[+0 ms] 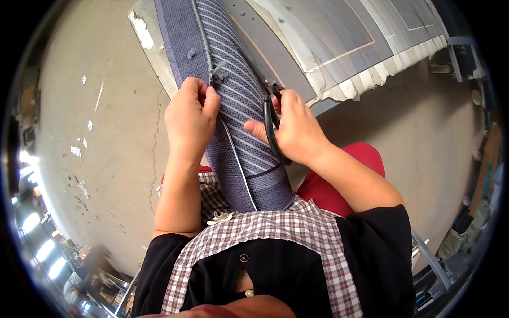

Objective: The person uses large shears to trim the edge of a roll of patterned blue and gray rubberized material. They hold the material with one hand while making precise cuts along the length of the roll.

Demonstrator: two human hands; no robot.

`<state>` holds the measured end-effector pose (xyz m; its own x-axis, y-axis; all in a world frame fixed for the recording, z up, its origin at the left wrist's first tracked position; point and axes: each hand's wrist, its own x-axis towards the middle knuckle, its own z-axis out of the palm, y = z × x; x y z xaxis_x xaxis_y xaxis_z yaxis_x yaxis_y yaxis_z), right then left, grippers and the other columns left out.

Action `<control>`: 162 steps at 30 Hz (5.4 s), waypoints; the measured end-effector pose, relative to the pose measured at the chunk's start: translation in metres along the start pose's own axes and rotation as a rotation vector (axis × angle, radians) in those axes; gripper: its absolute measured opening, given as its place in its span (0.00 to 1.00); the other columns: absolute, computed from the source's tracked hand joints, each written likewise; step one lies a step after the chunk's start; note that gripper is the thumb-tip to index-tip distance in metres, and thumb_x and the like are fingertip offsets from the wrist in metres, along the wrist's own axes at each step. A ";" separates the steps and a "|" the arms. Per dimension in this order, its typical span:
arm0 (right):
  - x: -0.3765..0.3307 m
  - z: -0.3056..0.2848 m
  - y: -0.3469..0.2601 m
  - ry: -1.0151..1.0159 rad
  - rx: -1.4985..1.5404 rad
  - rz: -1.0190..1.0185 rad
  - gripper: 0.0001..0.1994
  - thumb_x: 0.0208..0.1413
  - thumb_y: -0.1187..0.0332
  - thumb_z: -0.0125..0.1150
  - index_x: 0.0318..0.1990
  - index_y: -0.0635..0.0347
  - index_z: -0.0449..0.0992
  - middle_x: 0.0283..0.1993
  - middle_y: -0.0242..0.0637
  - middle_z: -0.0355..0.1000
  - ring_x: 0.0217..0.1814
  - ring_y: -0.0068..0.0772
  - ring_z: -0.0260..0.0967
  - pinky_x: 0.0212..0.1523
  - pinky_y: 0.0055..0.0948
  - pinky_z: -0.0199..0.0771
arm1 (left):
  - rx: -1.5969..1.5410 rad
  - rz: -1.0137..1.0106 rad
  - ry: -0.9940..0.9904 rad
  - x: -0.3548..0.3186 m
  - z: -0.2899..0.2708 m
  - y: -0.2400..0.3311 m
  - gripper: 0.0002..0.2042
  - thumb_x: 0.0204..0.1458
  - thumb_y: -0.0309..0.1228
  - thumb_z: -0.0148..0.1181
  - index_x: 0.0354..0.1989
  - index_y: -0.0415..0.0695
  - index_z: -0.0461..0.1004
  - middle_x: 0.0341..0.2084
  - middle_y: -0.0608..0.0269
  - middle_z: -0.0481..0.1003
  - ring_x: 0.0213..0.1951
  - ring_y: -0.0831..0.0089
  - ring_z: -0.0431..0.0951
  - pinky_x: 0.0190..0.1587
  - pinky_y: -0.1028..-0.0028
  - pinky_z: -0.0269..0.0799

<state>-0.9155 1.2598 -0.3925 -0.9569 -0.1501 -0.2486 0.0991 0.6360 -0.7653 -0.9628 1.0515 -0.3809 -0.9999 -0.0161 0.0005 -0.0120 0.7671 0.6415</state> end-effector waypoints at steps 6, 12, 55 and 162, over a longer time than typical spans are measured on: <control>-0.024 0.035 0.010 -0.065 0.147 0.269 0.57 0.32 0.39 0.85 0.56 0.80 0.59 0.53 0.59 0.70 0.58 0.52 0.73 0.61 0.41 0.73 | -0.321 -0.178 -0.051 0.002 0.006 -0.010 0.09 0.60 0.32 0.61 0.33 0.40 0.73 0.20 0.58 0.75 0.25 0.64 0.75 0.33 0.66 0.72; -0.006 0.025 0.032 -0.146 0.510 0.362 0.52 0.35 0.53 0.88 0.60 0.81 0.61 0.58 0.59 0.71 0.63 0.44 0.70 0.65 0.36 0.69 | -0.533 -0.209 -0.204 0.018 0.003 0.000 0.07 0.63 0.31 0.61 0.40 0.39 0.73 0.23 0.61 0.76 0.23 0.67 0.75 0.32 0.67 0.74; 0.003 -0.135 0.005 -0.030 -0.844 -0.513 0.34 0.31 0.55 0.83 0.43 0.60 0.69 0.44 0.41 0.67 0.51 0.47 0.67 0.51 0.42 0.72 | -0.071 0.445 -0.243 -0.026 0.009 -0.004 0.10 0.44 0.37 0.75 0.36 0.53 0.85 0.20 0.73 0.72 0.29 0.71 0.71 0.41 0.67 0.59; 0.009 -0.110 0.012 -0.371 -0.807 -0.466 0.31 0.43 0.41 0.75 0.36 0.62 0.72 0.36 0.42 0.72 0.43 0.47 0.74 0.43 0.43 0.78 | -0.188 0.259 -0.368 -0.042 -0.022 0.005 0.22 0.38 0.20 0.76 0.39 0.44 0.68 0.26 0.63 0.76 0.31 0.65 0.81 0.33 0.68 0.75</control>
<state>-0.9525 1.3491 -0.3383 -0.6941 -0.6538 -0.3013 -0.6101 0.7564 -0.2357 -0.9210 1.0421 -0.3606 -0.9076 0.4137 -0.0711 0.2060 0.5866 0.7833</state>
